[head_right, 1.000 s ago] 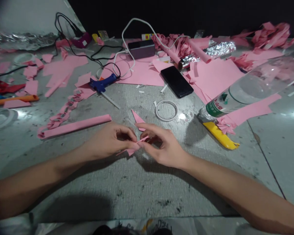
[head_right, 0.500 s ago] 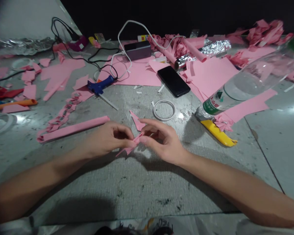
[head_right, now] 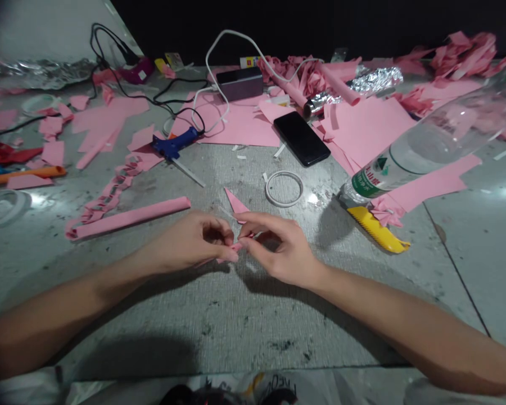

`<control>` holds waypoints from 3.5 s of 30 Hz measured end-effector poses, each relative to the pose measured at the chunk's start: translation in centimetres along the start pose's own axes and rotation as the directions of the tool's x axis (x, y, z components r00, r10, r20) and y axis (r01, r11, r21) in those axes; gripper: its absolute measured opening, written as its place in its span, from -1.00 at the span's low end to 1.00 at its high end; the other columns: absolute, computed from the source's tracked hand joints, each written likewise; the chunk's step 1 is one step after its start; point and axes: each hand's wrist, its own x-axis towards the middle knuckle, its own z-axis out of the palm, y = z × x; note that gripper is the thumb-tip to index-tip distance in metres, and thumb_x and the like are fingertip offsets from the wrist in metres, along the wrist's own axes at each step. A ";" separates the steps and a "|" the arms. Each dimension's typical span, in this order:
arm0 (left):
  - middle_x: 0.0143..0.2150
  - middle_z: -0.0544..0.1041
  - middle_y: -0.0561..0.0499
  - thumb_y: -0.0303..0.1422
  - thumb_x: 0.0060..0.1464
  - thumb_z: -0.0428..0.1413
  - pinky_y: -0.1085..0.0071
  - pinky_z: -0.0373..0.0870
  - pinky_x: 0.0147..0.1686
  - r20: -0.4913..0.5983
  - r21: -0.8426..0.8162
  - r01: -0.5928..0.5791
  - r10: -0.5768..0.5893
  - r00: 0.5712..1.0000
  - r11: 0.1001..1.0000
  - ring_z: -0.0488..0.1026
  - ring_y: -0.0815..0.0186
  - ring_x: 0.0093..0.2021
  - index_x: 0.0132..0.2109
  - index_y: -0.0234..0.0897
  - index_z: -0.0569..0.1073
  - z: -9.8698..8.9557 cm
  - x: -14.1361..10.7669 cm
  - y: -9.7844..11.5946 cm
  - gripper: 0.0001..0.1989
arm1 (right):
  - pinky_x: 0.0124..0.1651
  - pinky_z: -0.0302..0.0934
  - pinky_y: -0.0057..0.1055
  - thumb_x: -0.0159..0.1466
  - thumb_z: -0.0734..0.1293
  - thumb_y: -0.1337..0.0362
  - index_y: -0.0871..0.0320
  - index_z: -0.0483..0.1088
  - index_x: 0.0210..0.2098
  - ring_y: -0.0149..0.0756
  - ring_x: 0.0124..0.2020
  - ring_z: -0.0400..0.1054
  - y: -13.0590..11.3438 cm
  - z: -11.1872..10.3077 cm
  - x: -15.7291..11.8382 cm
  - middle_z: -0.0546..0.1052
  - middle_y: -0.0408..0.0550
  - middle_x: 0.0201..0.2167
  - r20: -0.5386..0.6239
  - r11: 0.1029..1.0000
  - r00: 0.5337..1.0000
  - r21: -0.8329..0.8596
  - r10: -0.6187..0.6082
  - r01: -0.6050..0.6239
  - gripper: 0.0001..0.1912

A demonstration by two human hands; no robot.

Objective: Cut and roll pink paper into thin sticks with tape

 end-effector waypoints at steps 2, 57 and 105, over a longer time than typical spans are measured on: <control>-0.54 0.53 0.08 -0.38 -0.01 0.39 0.48 0.29 -0.48 0.012 -0.025 -0.013 0.014 1.000 1.000 0.40 0.40 -0.53 -0.39 -0.29 0.61 -0.1 -0.1 0.0 -0.88 | -0.17 0.57 -0.34 0.43 0.46 0.33 -0.02 0.58 0.20 -0.32 -0.25 0.61 0.0 0.0 0.0 0.69 -0.11 -0.23 -0.020 1.000 1.000 -0.003 -0.003 0.003 -0.64; -0.19 0.74 -0.23 -0.18 0.30 0.33 0.33 0.67 -0.25 0.125 -0.393 -0.251 0.322 0.938 0.885 0.72 0.15 -0.26 -0.04 -0.24 0.79 -1.7 -4.5 -4.6 -0.74 | -0.26 0.49 -0.33 0.25 0.63 0.31 -0.08 0.37 0.39 -0.32 -0.36 0.54 -0.1 0.7 -1.1 0.69 -0.19 -0.31 -0.095 0.951 0.970 0.239 0.225 -0.198 -0.22; -0.47 0.68 -0.05 -0.21 0.12 0.47 0.53 0.51 -0.53 -0.016 -0.571 -0.014 0.005 1.000 0.821 0.62 0.32 -0.51 -0.32 -0.31 0.63 4.0 -4.4 -4.8 -0.73 | -0.23 0.61 -0.39 0.26 0.64 0.26 -0.13 0.19 0.08 -0.32 -0.21 0.64 -2.6 2.8 -0.9 0.71 -0.24 -0.16 -0.102 0.826 0.949 0.525 0.299 -0.204 -0.37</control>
